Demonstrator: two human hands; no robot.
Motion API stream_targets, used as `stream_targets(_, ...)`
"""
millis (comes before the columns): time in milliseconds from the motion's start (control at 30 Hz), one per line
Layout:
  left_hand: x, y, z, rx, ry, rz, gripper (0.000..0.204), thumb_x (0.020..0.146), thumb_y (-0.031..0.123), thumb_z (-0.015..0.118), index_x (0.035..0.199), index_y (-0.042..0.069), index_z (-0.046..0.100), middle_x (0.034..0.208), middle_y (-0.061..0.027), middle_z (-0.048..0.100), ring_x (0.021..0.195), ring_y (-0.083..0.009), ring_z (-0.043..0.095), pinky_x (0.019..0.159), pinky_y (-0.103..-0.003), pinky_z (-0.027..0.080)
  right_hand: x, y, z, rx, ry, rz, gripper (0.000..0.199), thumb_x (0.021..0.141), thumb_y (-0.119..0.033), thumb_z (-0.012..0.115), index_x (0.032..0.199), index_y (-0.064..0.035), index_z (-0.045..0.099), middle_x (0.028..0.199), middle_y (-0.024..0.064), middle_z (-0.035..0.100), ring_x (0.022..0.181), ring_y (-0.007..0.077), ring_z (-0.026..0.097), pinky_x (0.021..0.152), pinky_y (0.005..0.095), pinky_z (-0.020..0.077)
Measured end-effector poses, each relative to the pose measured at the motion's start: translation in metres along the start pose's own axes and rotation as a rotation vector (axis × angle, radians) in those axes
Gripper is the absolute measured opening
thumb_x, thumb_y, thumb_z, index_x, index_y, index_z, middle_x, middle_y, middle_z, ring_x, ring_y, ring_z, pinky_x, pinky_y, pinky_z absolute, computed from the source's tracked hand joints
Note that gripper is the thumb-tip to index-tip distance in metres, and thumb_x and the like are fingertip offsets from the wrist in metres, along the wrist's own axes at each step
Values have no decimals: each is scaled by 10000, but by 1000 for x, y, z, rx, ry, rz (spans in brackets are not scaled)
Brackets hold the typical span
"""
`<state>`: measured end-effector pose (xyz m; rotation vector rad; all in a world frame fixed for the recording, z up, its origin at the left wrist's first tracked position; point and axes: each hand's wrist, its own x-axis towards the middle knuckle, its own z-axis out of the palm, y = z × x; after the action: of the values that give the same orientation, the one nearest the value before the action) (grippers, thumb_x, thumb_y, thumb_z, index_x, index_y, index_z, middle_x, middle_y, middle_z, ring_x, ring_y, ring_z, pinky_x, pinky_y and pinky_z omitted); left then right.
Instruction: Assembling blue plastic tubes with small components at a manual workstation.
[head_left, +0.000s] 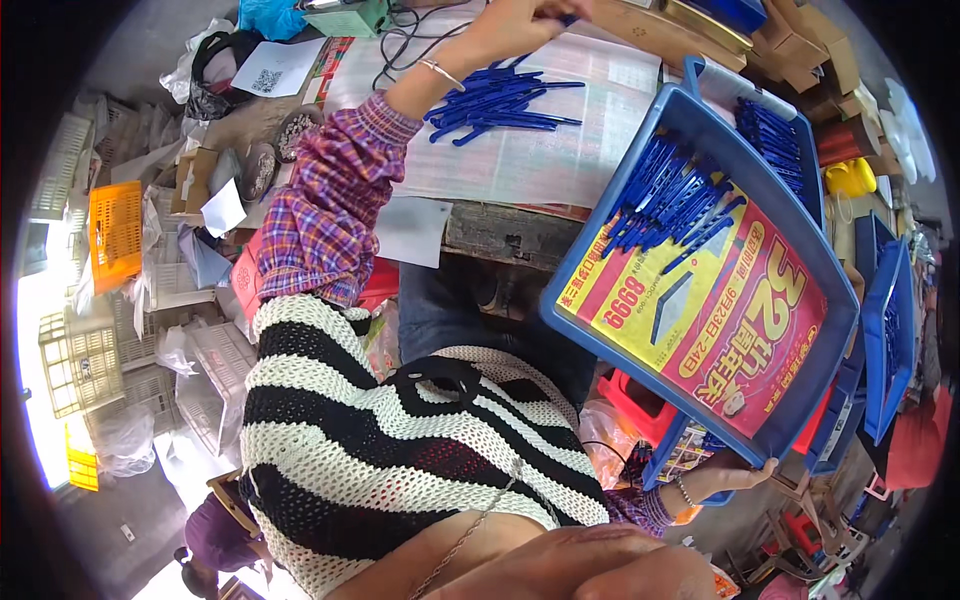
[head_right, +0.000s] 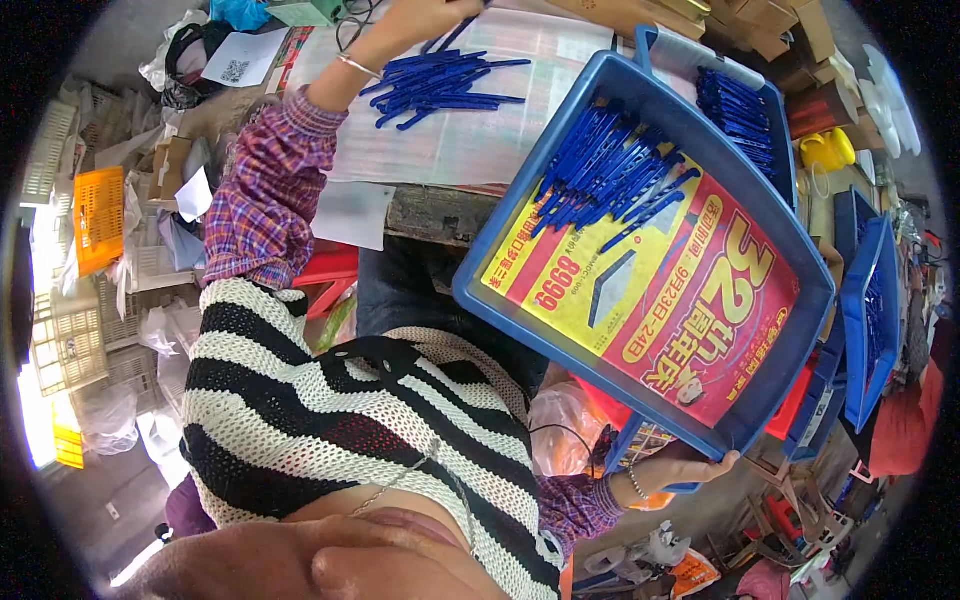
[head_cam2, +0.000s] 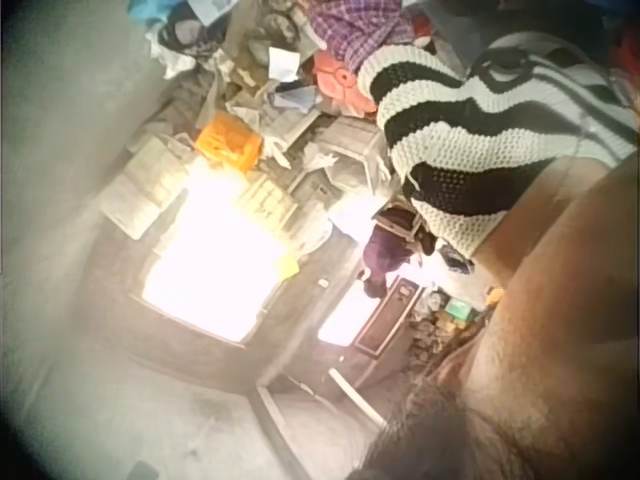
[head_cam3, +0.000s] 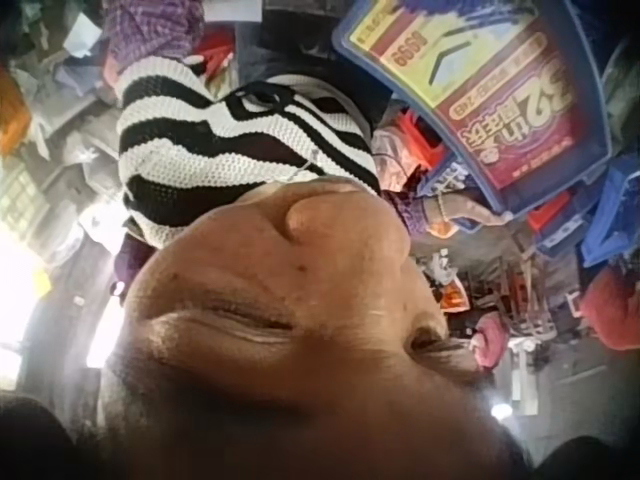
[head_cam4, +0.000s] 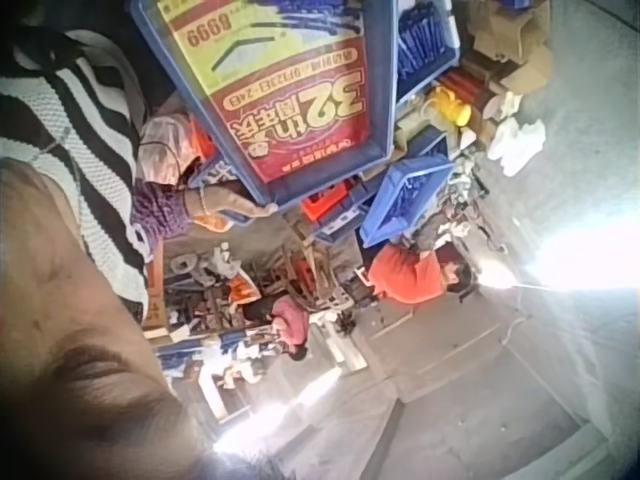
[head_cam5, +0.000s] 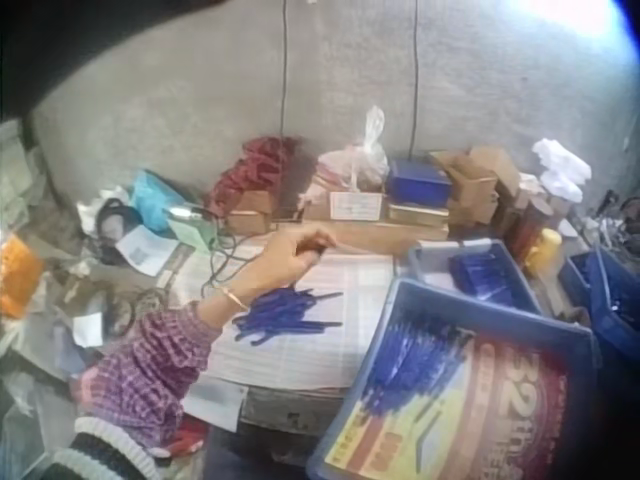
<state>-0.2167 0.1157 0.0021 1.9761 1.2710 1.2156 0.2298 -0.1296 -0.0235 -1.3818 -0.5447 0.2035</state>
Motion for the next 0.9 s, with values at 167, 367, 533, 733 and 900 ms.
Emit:
stream_targets(167,-21,-67,8,555,-49,57,296,741,-15,531,995,99,631,896,-117,651,789,-271,623,725,-353,484,-3,-1,-5,-239,-116,-102,456,872,-393,481,1106,-4,513,1187,134,497,1075,233,483,940,372,388)
stream_targets(367,-34,-81,17,646,-177,68,352,738,-65,512,1039,98,592,927,-121,636,792,-273,609,716,-341,489,-4,1,-9,-193,-118,-91,550,894,-442,431,1184,24,452,1242,153,446,1132,257,441,972,383,357)
stream_targets(533,-38,-85,24,668,-229,27,319,722,-28,553,1012,96,602,911,-120,633,882,-304,595,751,-406,470,-6,-7,-3,-172,-74,21,553,877,-444,457,1180,19,459,1238,148,450,1131,256,442,974,383,356)
stream_targets(733,-42,-96,26,680,-221,44,299,733,-12,565,1011,91,601,876,-123,632,859,-312,597,771,-397,473,1,16,-19,-143,-115,-163,543,855,-416,494,1175,22,477,1238,149,467,1117,250,463,942,376,391)
stream_targets(900,-41,-97,25,615,-228,12,278,737,9,579,1004,82,597,837,-120,634,821,-297,604,740,-384,476,14,13,-14,1,9,67,530,811,-386,555,1157,15,517,1183,131,533,1059,253,517,915,385,417)
